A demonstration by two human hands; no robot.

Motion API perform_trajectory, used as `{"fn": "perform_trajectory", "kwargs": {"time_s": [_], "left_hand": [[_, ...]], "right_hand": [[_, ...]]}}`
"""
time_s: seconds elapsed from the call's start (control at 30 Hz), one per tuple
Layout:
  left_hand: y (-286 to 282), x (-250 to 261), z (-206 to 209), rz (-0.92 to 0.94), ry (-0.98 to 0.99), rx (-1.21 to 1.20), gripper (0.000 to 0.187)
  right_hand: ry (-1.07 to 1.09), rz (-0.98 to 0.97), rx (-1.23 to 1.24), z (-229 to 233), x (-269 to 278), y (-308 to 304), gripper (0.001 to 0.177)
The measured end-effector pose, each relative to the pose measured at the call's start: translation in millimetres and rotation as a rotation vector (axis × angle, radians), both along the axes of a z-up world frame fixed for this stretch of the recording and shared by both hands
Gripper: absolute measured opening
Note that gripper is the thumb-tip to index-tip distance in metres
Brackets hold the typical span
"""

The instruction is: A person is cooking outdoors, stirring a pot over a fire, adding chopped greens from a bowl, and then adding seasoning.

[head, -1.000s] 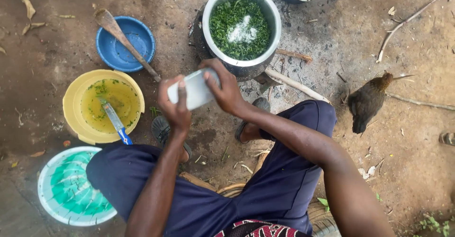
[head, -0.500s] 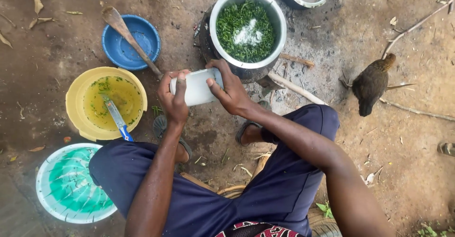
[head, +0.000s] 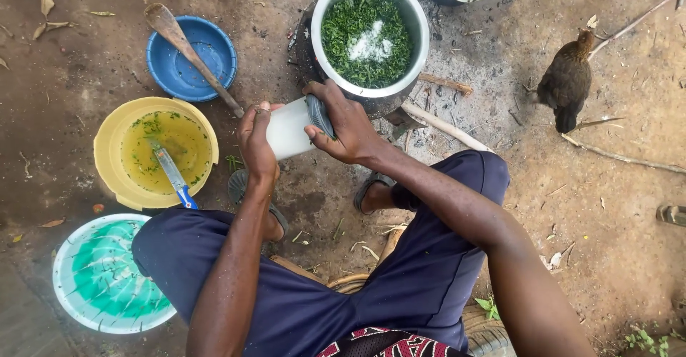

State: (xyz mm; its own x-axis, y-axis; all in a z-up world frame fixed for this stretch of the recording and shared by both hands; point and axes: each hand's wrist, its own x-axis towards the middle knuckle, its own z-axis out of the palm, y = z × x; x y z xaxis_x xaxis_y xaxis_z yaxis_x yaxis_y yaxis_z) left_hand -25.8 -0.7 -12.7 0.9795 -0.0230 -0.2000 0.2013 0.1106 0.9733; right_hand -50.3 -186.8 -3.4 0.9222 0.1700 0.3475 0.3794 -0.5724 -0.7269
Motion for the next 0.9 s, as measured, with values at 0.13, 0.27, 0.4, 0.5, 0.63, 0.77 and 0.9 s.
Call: {"fn": "perform_trajectory", "kwargs": {"time_s": [0.13, 0.27, 0.4, 0.5, 0.63, 0.77, 0.9], "left_hand": [[4, -7, 15, 0.027, -0.168, 0.102, 0.041], [29, 0, 26, -0.037, -0.301, 0.13, 0.044], [75, -39, 104, -0.369, -0.641, 0.535, 0.087], [99, -93, 131, -0.317, -0.768, 0.765, 0.111], [152, -168, 124, -0.11, -0.642, 0.71, 0.112], [231, -263, 65, 0.189, -0.223, 0.499, 0.107], [297, -331, -13, 0.534, 0.252, 0.406, 0.094]], "right_hand": [[0.177, -0.036, 0.106, 8, 3, 8, 0.061], [0.222, 0.03, 0.123, 74, -1, 6, 0.065], [0.074, 0.184, 0.067, 109, -13, 20, 0.084], [0.107, 0.308, 0.004, 129, -37, 57, 0.108], [0.498, 0.7, -0.264, 162, -70, 96, 0.111], [0.442, 0.821, -0.242, 148, -60, 48, 0.082], [0.549, 0.493, -0.409, 73, -39, -82, 0.07]]}}
